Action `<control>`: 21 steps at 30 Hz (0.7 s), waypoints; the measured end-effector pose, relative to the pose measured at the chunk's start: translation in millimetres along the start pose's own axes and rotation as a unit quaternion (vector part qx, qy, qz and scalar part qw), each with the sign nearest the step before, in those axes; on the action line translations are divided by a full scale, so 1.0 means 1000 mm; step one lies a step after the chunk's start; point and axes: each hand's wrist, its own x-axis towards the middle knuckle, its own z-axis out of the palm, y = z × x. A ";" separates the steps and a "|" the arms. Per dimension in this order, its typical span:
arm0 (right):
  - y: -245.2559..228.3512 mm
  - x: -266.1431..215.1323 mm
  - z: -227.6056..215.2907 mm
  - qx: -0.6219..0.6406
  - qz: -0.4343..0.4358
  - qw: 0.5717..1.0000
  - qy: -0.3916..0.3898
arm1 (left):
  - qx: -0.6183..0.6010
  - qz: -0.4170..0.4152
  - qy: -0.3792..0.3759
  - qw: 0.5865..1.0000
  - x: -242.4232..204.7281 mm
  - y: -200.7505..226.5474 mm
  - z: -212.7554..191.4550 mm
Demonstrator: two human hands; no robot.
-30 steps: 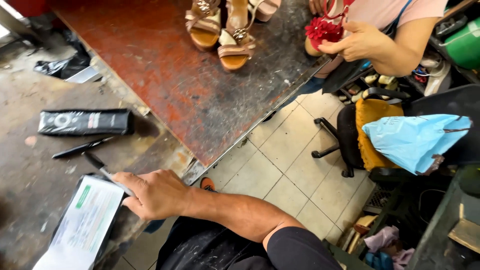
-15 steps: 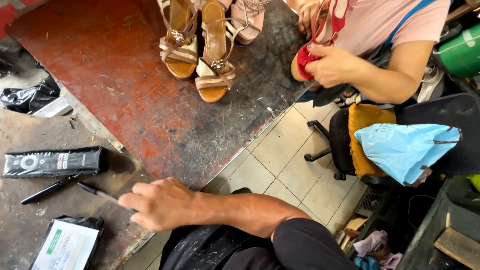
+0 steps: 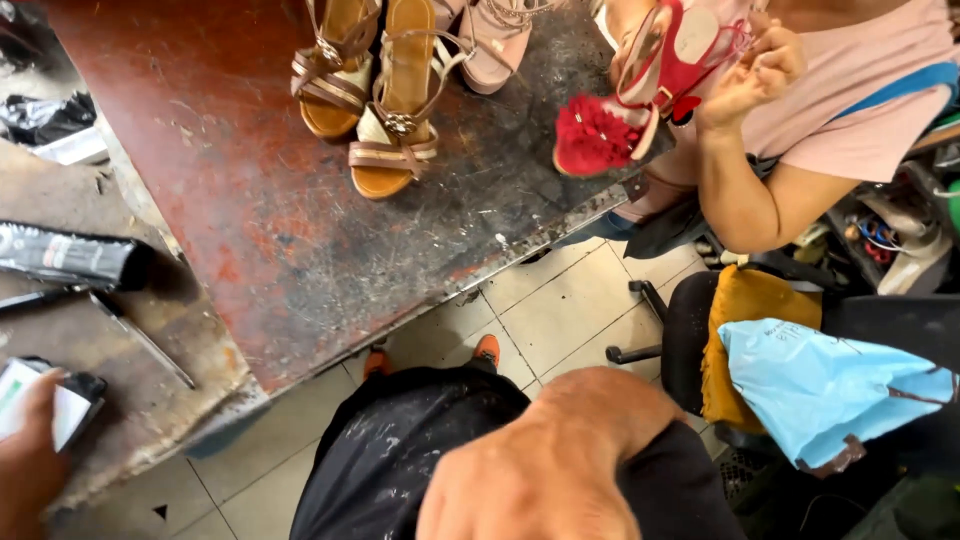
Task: Inspecting and showing various high-heeled sandals to a customer at a service counter
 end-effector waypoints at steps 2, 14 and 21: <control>-0.009 -0.025 -0.009 -0.003 -0.004 1.000 -0.006 | -0.101 0.069 0.142 0.982 0.055 0.204 -0.103; -0.029 -0.106 -0.078 -0.087 -0.022 0.994 -0.057 | -0.298 0.280 0.138 0.902 0.100 0.544 -0.166; -0.043 -0.113 -0.075 -0.165 -0.007 0.985 -0.054 | -0.337 0.293 0.091 0.890 0.137 0.599 -0.170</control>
